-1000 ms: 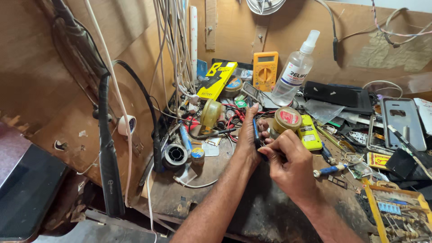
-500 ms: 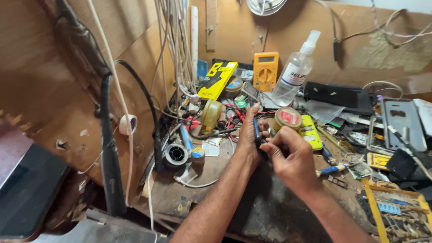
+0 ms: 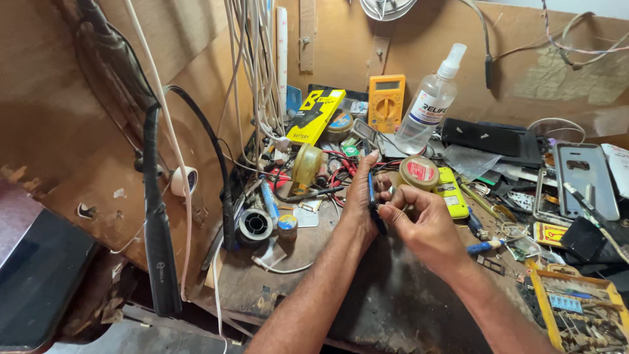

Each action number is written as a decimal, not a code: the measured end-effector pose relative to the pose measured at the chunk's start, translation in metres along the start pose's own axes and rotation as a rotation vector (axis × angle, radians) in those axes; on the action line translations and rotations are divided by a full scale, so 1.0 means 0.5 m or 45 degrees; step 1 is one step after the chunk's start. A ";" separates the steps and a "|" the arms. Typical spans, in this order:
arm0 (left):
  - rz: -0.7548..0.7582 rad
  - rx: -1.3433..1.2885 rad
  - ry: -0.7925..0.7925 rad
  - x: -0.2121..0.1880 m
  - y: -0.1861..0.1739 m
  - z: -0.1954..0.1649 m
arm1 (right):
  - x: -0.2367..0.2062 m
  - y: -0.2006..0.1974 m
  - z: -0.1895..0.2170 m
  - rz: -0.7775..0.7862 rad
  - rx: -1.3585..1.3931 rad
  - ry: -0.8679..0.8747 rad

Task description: The person holds a black smartphone and uses a small screwdriver to pry along the device's edge, attempting to separate the screen assembly. The person repeatedly repositions the phone and continues prying along different edges without fully opening the device.

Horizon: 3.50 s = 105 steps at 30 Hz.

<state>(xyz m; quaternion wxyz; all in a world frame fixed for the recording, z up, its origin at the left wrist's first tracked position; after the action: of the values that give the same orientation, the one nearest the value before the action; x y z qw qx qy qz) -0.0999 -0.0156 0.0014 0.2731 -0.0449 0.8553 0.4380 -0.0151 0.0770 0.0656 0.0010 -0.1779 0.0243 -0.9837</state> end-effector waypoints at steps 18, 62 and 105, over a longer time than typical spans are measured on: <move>-0.024 0.107 -0.025 -0.016 -0.002 -0.008 | -0.032 0.045 0.138 -0.039 -1.131 -1.142; -0.106 0.073 0.269 -0.048 0.024 0.006 | -0.050 -0.035 0.140 -0.160 -0.888 -0.382; 0.257 -0.193 -0.141 -0.016 -0.017 0.012 | -0.010 0.064 0.102 0.122 -0.743 -0.668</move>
<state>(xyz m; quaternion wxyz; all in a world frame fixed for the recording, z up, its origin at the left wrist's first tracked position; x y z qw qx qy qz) -0.0878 -0.0174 -0.0036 0.2703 0.0451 0.8035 0.5285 0.0074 0.0425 0.1100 0.0026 -0.4149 0.3100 -0.8554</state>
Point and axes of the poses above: each hand's wrist, its own x-axis towards the middle knuckle, its own y-axis out of the palm, z = x × y, the point moved 4 cm from there along x, towards the middle knuckle, and after that the axes turned 12 degrees about -z, right-handed, at the moved point
